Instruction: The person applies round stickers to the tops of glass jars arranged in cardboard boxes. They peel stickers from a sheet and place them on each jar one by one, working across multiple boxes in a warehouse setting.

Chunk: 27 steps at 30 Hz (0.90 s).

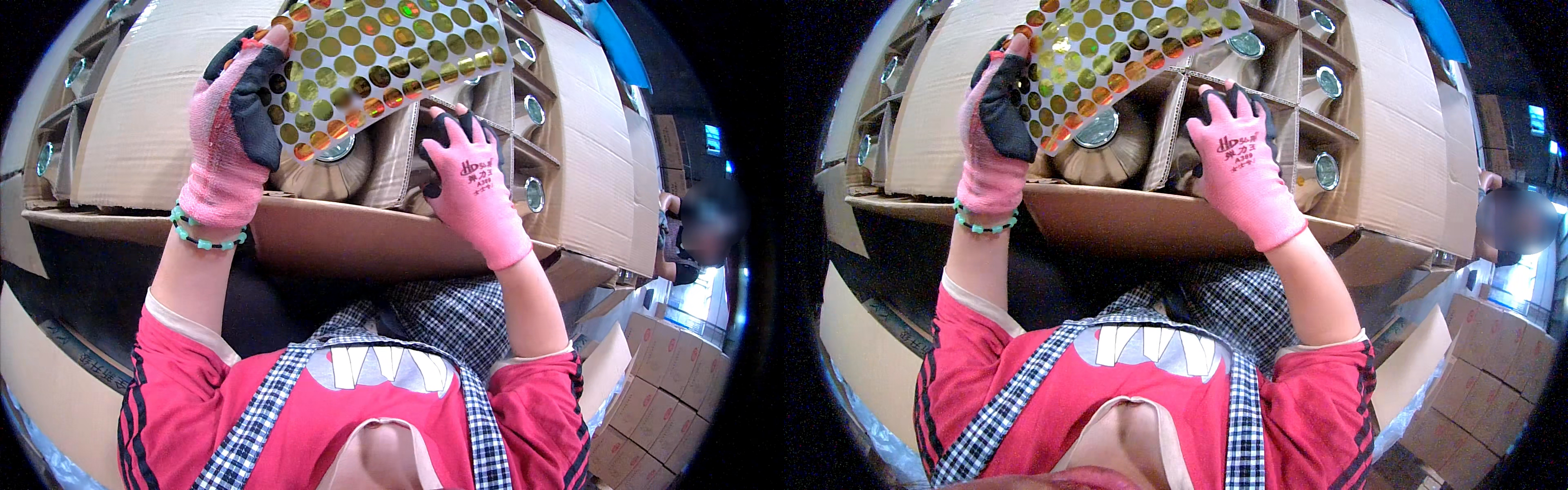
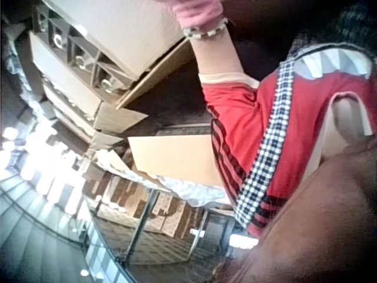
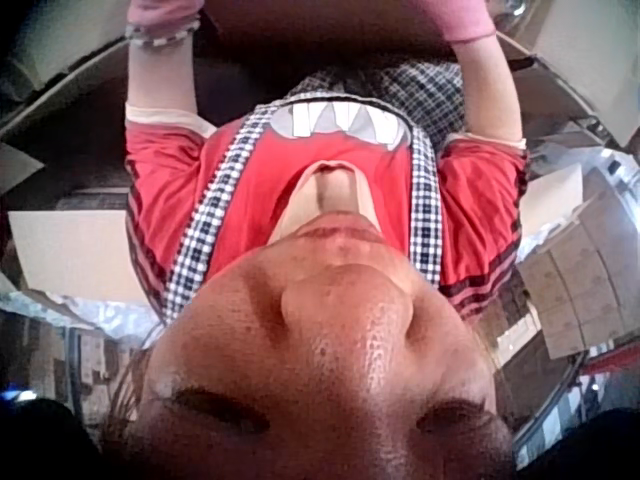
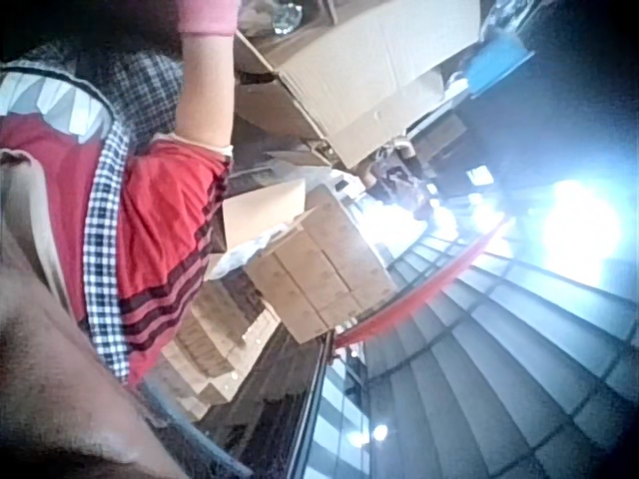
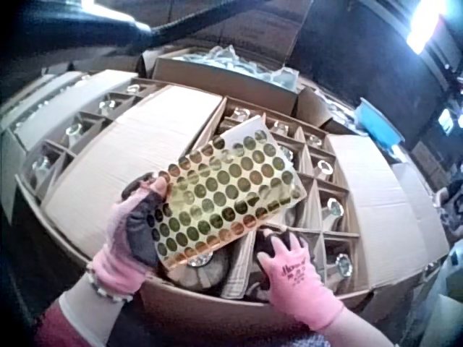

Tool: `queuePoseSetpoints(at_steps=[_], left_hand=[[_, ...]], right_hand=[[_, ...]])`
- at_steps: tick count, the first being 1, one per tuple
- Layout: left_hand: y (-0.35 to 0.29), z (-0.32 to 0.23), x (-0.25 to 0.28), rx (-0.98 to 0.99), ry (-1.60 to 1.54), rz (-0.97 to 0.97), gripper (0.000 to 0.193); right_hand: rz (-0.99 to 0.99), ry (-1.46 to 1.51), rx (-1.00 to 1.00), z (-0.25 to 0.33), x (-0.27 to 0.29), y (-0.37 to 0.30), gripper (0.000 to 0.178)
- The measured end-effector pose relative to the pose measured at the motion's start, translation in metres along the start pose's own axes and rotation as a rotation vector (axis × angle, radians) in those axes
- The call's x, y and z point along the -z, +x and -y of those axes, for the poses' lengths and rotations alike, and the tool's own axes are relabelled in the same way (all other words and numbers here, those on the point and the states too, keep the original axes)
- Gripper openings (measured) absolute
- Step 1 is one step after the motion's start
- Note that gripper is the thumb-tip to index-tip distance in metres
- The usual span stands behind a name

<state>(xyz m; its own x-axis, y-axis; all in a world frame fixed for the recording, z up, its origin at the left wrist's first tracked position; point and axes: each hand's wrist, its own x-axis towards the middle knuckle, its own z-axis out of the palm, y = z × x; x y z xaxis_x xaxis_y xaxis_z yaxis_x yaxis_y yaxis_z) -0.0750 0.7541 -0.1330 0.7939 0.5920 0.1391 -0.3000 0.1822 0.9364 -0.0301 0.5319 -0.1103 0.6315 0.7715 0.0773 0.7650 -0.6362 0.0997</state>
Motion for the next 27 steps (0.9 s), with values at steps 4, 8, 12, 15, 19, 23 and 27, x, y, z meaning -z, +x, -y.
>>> queuePoseSetpoints(at_steps=[4,8,12,15,19,23,27], left_hand=[[-0.005,-0.001,0.002,-0.132,0.050,0.061,0.021],[-0.021,-0.020,-0.010,0.145,-0.077,0.263,0.025],[-0.031,-0.027,-0.021,0.098,0.076,0.655,0.022],[-0.035,-0.021,-0.024,-0.118,0.126,0.739,0.014],[-0.037,-0.017,-0.025,-0.145,0.156,0.764,0.013],[-0.039,-0.017,-0.025,-0.121,0.120,0.757,0.015],[-0.038,-0.013,-0.024,-0.096,0.115,0.754,0.017]], right_hand=[[-0.425,0.425,-0.191,-0.015,0.030,-0.011,0.025],[-1.095,0.941,-0.300,-0.001,0.066,-0.028,0.027],[-0.714,0.323,-0.092,0.003,0.065,-0.029,0.028],[-0.501,0.367,-0.111,0.004,0.062,-0.035,0.020],[-0.423,0.486,-0.137,0.004,0.066,-0.039,0.015],[-0.380,0.564,-0.181,0.002,0.062,-0.043,0.014],[-0.384,0.527,-0.220,0.004,0.063,-0.043,0.013]])
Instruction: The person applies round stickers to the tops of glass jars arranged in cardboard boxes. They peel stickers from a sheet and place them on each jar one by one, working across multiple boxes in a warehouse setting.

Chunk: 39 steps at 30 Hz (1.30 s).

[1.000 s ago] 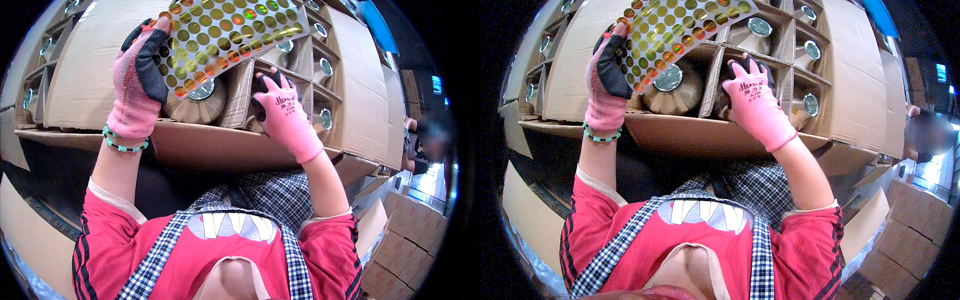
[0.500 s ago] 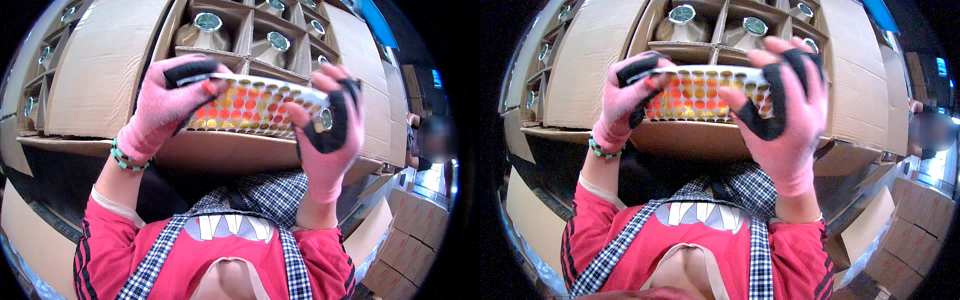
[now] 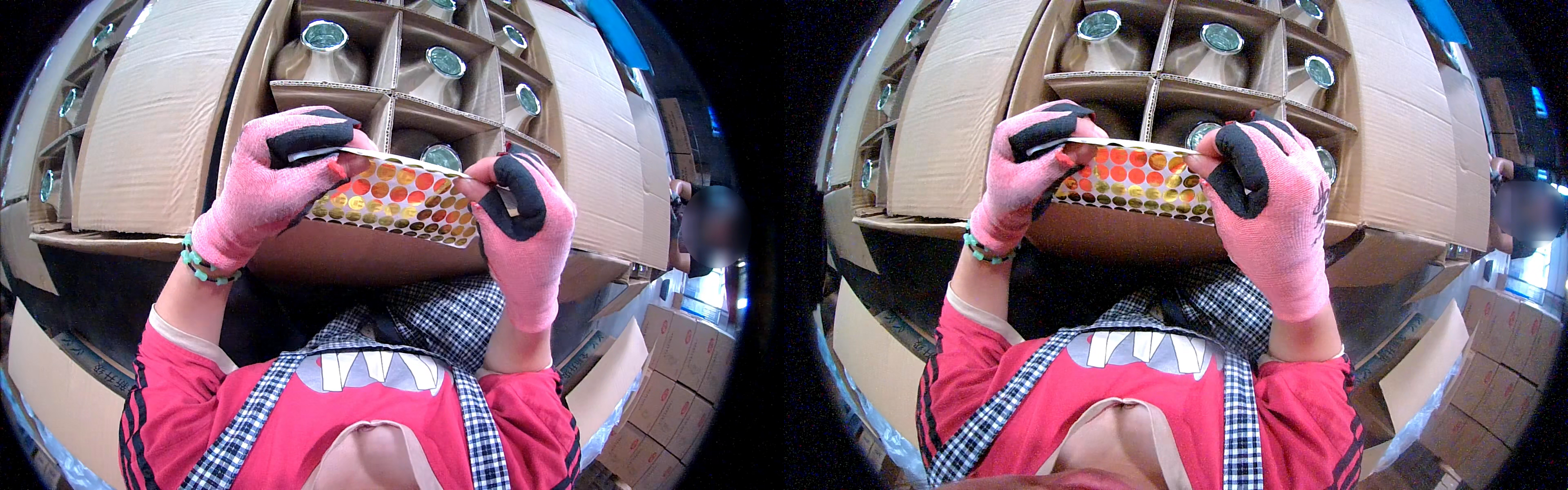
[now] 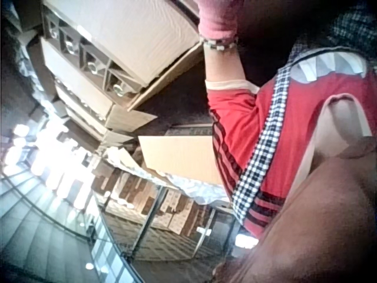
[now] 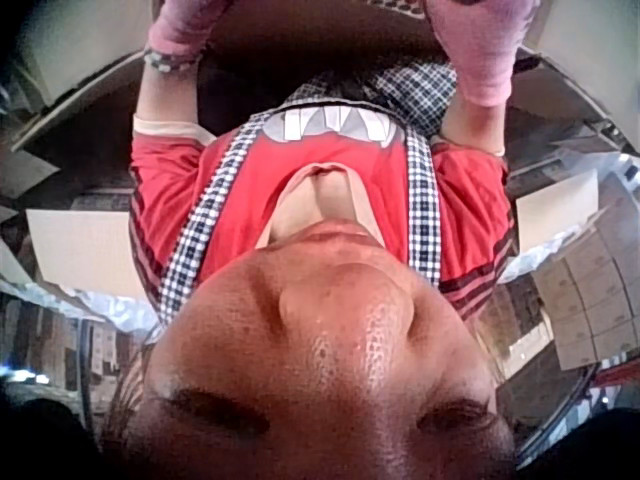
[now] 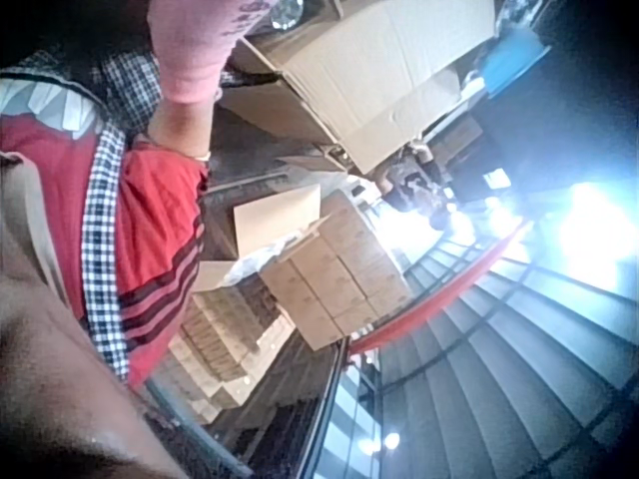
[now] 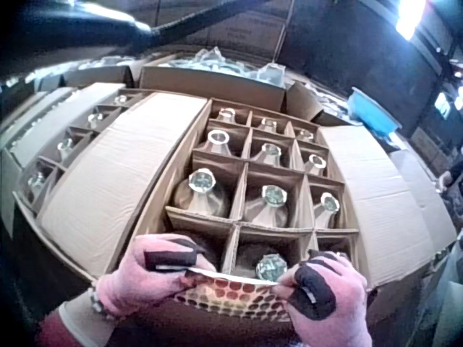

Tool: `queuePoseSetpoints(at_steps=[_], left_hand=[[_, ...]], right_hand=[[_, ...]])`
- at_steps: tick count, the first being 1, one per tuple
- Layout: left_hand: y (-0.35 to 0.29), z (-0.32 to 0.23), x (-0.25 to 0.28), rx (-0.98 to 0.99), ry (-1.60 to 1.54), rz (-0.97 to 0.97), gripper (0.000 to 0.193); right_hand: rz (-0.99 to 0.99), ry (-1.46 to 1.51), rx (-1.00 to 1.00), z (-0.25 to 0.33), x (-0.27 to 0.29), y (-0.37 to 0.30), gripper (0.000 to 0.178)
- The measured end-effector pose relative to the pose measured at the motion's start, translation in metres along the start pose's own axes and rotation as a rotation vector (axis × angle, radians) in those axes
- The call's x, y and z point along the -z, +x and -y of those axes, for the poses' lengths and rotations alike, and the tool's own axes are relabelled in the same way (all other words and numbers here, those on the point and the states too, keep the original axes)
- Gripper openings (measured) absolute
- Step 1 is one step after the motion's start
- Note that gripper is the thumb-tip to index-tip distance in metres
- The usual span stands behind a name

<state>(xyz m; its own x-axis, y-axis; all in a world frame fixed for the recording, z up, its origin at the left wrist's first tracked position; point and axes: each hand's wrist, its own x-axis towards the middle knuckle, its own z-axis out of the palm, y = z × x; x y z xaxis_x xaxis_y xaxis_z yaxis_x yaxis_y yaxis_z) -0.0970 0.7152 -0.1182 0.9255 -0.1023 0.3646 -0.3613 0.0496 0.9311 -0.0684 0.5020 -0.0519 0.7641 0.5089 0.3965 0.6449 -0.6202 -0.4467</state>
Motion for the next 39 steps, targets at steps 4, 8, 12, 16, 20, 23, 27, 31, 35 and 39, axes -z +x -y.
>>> queuePoseSetpoints(at_steps=[4,8,12,16,20,23,27,31,35,39], left_hand=[[0.000,-0.003,0.001,0.106,-0.015,-0.033,0.017],[0.000,-0.012,-0.003,0.186,-0.116,-0.102,0.018],[0.000,-0.012,-0.001,0.171,-0.136,-0.070,0.018],[-0.001,-0.006,0.009,0.147,-0.162,-0.272,0.020],[0.003,0.010,0.075,0.012,0.002,-0.772,0.014],[0.006,0.008,0.064,-0.296,0.647,-0.852,0.018],[0.012,0.004,0.060,-0.071,0.114,-1.023,0.014],[0.012,-0.005,0.060,-0.144,0.020,-0.973,0.015],[0.012,-0.002,0.060,-0.101,0.110,-0.967,0.016],[0.011,-0.007,0.058,-0.090,-0.138,-0.927,0.015]], right_hand=[[-0.096,-0.016,0.023,0.002,-0.005,0.000,0.016],[-0.120,-0.106,0.185,-0.001,-0.002,0.001,0.018],[-0.118,-0.089,0.208,-0.001,-0.001,0.001,0.018],[-0.223,0.092,0.208,0.000,-0.003,0.005,0.018],[-0.188,0.070,0.170,0.013,0.000,0.015,0.018],[0.250,0.029,0.211,0.027,-0.032,0.028,0.011],[0.492,0.026,0.371,0.043,-0.085,0.041,0.013],[0.511,-0.058,0.447,0.037,-0.126,0.049,0.012],[0.564,-0.299,0.466,0.048,-0.131,0.054,0.013],[0.347,-0.364,0.567,0.052,-0.130,0.054,0.025]])
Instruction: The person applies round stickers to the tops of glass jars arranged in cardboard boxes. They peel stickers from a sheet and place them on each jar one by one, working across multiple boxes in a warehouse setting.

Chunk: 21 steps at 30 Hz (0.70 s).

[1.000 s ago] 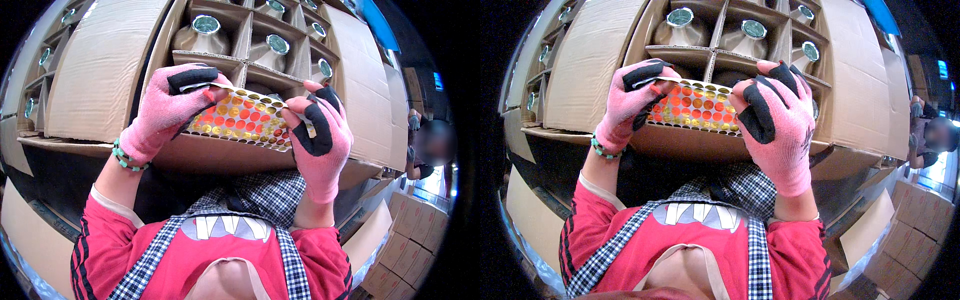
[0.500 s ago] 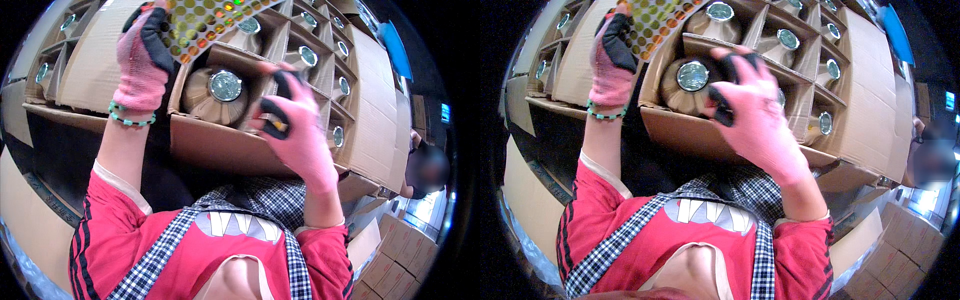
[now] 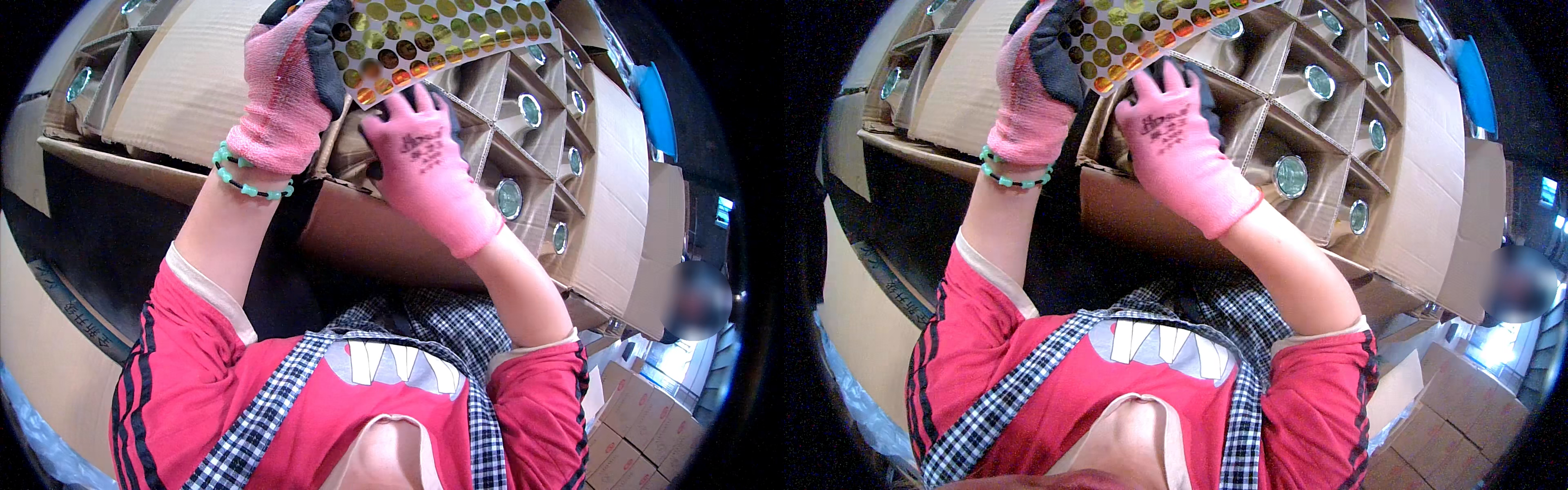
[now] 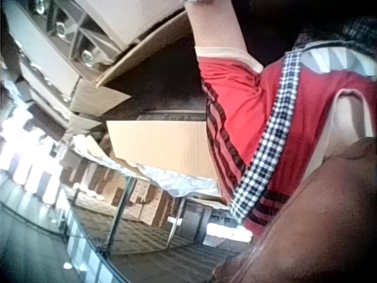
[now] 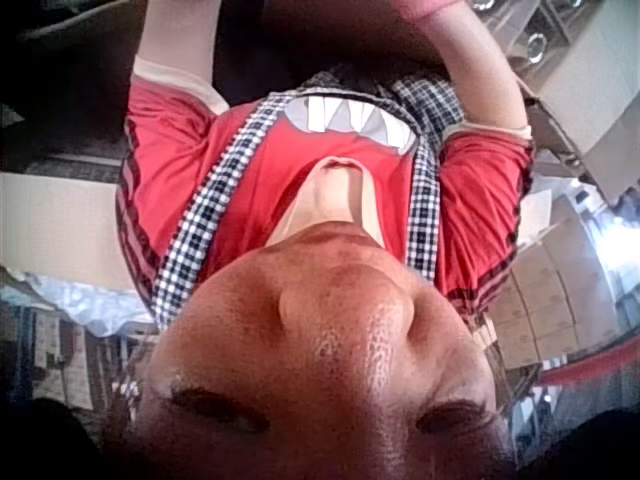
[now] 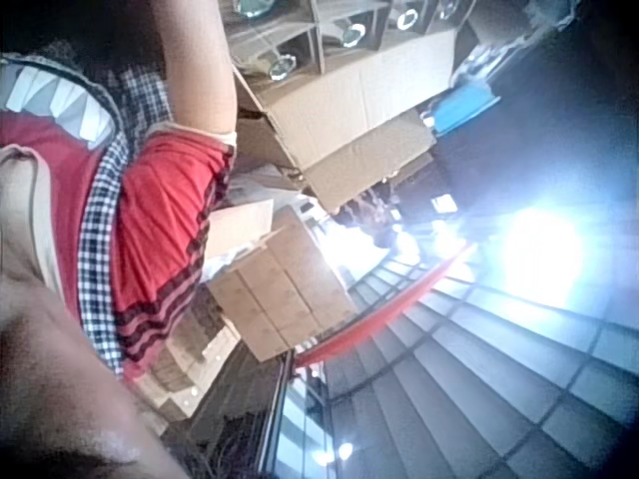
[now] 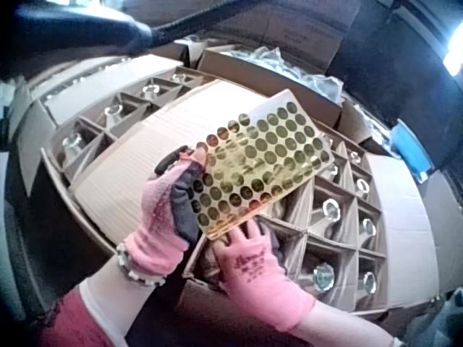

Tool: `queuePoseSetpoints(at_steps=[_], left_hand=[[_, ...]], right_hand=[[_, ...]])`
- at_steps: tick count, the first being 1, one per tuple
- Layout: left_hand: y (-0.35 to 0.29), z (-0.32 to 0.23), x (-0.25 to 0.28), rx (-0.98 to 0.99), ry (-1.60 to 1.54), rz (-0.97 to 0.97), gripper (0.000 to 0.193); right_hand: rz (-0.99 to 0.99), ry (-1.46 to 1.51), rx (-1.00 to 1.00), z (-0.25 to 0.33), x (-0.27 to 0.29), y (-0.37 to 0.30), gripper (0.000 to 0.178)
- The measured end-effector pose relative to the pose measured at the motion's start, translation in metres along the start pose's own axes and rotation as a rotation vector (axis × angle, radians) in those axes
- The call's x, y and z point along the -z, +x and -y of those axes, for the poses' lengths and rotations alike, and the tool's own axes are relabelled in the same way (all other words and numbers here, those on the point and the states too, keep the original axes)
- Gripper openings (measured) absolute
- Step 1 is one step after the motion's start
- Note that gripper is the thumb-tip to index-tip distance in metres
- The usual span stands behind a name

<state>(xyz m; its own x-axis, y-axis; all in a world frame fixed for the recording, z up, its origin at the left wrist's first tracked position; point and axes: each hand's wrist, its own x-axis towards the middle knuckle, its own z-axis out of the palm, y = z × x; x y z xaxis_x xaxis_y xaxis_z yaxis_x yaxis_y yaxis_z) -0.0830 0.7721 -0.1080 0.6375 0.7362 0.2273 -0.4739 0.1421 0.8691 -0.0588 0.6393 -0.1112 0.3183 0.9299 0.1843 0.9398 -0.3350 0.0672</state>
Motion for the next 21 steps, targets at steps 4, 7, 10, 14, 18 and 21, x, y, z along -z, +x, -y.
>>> queuePoseSetpoints(at_steps=[4,7,10,14,18,21], left_hand=[[0.000,0.002,0.004,0.078,-0.372,0.037,0.014],[-0.015,-0.011,-0.006,0.212,-0.328,0.176,0.013],[-0.026,-0.010,-0.017,0.233,-0.363,0.359,0.016],[-0.037,-0.017,-0.022,0.199,-0.117,0.645,0.016],[-0.037,-0.012,-0.021,0.082,-0.004,0.732,0.016],[-0.039,-0.008,-0.021,0.122,-0.039,0.726,0.016]], right_hand=[[-0.226,0.357,-0.209,-0.008,0.053,-0.019,0.026],[-0.523,0.391,-0.129,-0.023,0.092,-0.068,0.021],[-0.810,0.169,-0.199,-0.025,0.111,-0.074,0.021],[-0.399,-0.034,-0.343,-0.030,0.122,-0.058,0.032],[-0.274,0.072,-0.378,-0.035,0.110,-0.060,0.009],[-0.282,0.115,-0.418,-0.036,0.107,-0.065,0.010]])
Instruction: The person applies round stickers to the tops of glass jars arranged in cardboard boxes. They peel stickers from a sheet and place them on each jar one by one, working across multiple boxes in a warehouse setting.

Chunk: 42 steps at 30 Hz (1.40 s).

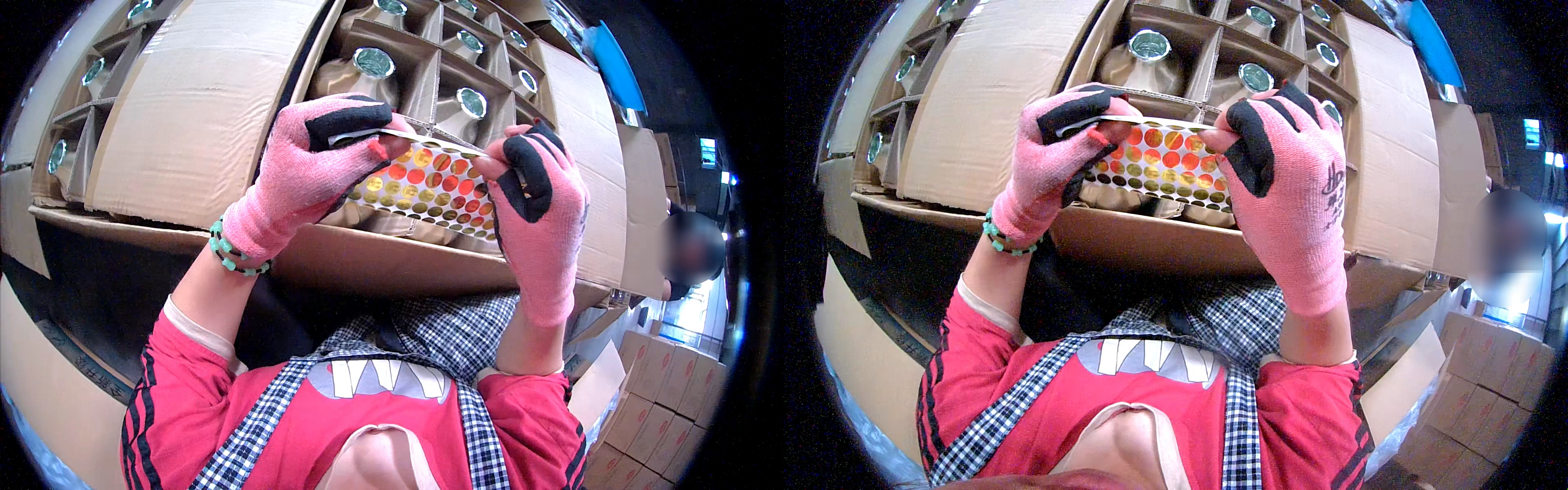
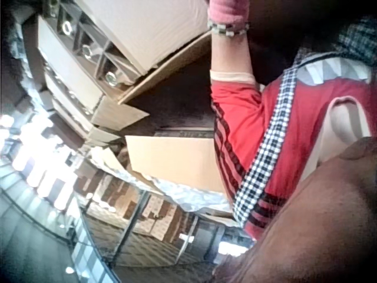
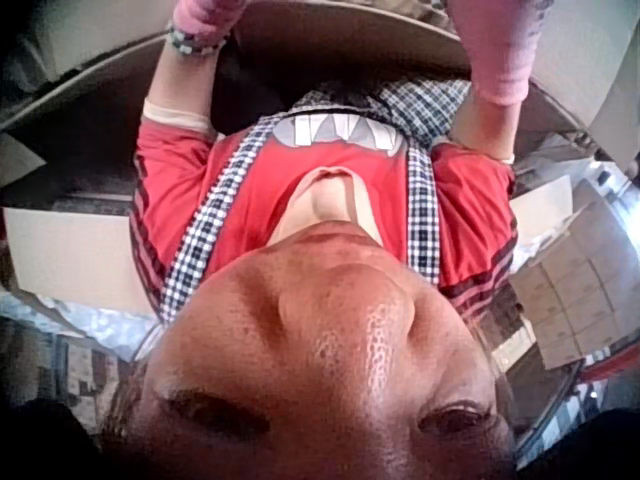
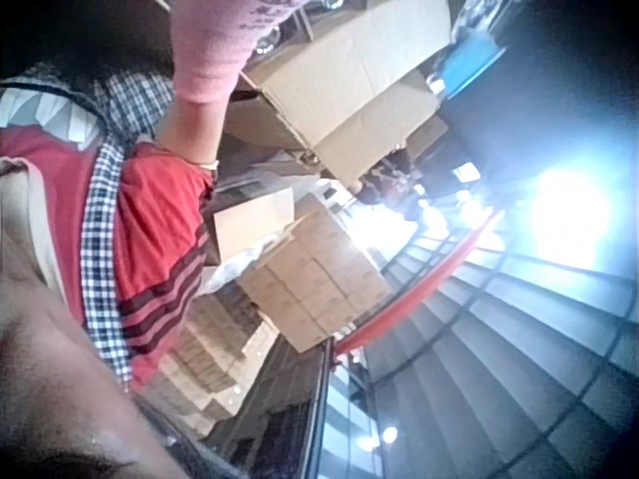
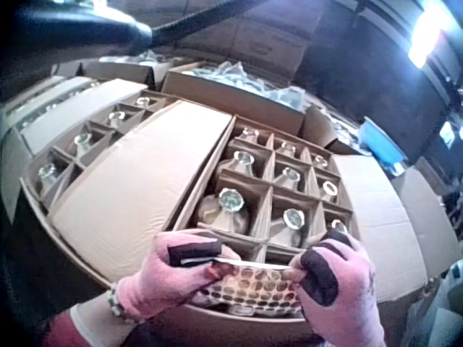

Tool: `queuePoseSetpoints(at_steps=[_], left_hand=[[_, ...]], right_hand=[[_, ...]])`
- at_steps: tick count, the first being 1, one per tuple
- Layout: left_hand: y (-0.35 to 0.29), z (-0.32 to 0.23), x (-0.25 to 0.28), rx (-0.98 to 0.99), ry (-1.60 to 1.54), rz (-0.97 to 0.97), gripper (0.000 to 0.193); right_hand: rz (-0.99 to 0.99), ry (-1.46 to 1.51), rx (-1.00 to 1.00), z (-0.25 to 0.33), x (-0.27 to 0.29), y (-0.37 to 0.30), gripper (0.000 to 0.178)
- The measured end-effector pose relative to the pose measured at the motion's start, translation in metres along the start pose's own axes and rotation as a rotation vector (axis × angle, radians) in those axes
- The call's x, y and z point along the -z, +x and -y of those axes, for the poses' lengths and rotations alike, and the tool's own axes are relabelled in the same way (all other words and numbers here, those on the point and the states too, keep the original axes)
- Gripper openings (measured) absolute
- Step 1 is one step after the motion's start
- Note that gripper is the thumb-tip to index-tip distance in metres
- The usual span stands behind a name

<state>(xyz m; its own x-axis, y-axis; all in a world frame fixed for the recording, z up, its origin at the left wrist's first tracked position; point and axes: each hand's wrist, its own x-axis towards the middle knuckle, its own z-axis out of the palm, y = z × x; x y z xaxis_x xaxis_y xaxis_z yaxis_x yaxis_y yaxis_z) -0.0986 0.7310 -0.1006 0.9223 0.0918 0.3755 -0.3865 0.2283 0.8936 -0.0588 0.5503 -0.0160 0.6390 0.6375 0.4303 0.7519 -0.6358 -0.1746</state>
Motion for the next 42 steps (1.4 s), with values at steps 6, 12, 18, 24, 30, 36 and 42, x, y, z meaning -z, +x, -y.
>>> queuePoseSetpoints(at_steps=[6,12,18,24,30,36,42], left_hand=[[0.000,0.007,-0.002,0.138,-0.152,-0.013,0.017],[0.001,0.007,-0.002,0.148,-0.066,-0.030,0.019],[0.000,0.009,0.000,0.164,-0.150,-0.029,0.019],[0.003,0.008,-0.002,0.234,-0.028,-0.069,0.021],[0.002,0.014,0.005,0.286,-0.137,-0.210,0.025],[0.007,0.016,0.001,0.326,-0.143,-0.274,0.025],[0.010,0.020,0.007,0.360,-0.066,-0.289,0.024]], right_hand=[[-0.059,0.033,0.058,-0.006,-0.001,-0.005,0.016],[-0.103,-0.033,0.133,-0.009,-0.003,-0.004,0.018],[-0.188,0.070,0.178,-0.016,-0.012,-0.005,0.015],[-0.108,0.192,0.150,-0.022,-0.009,-0.004,0.018],[-0.157,0.437,-0.247,-0.119,0.004,0.007,0.012],[0.358,0.024,-0.347,-0.226,-0.044,-0.005,0.027],[0.550,-0.563,-0.223,-0.227,-0.076,0.001,0.033]])
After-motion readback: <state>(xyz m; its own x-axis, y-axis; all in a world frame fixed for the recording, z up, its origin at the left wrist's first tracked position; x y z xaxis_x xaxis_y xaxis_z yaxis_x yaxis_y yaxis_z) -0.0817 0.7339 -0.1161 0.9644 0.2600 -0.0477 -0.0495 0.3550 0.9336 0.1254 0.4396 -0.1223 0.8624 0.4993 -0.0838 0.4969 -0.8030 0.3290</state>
